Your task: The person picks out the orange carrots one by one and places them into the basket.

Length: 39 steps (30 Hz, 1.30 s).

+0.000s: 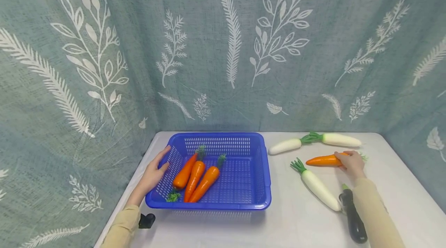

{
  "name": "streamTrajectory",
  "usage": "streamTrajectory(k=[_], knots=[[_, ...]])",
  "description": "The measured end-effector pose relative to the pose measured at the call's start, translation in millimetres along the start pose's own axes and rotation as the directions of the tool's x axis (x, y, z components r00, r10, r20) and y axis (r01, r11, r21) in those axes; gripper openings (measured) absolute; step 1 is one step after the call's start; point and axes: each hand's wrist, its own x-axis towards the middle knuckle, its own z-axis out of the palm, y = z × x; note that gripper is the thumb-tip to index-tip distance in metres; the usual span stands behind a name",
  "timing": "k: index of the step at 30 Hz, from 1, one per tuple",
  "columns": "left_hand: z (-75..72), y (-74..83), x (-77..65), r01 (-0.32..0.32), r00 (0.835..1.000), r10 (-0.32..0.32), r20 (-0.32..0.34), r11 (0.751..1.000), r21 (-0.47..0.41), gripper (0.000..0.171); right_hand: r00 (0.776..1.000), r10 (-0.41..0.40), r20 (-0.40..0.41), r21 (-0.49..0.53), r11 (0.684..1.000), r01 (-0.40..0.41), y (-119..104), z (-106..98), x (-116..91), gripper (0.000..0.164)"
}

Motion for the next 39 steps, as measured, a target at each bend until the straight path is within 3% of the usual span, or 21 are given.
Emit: streamTrajectory(k=[16, 24, 32, 39], knots=[[-0.6, 1.4, 0.2, -0.020, 1.000, 0.020, -0.001, 1.000, -0.003, 0.051, 0.997, 0.041, -0.059, 0.097, 0.995, -0.036, 0, 9, -9, 0.063], [0.6, -2.0, 0.4, 0.003, 1.000, -0.003, 0.010, 1.000, 0.009, 0.052, 0.997, 0.060, -0.042, 0.175, 0.983, -0.052, 6, 6, -9, 0.068], [0.3, -2.4, -0.2, 0.010, 1.000, -0.010, 0.016, 1.000, 0.012, 0.051, 0.991, 0.134, -0.013, 0.263, 0.956, -0.126, 9, 3, -8, 0.070], [2.1, -4.5, -1.5, -0.060, 0.998, 0.060, -0.022, 0.998, 0.001, 0.051, 0.993, 0.114, 0.016, 0.353, 0.929, -0.112, 6, 0, -11, 0.070]])
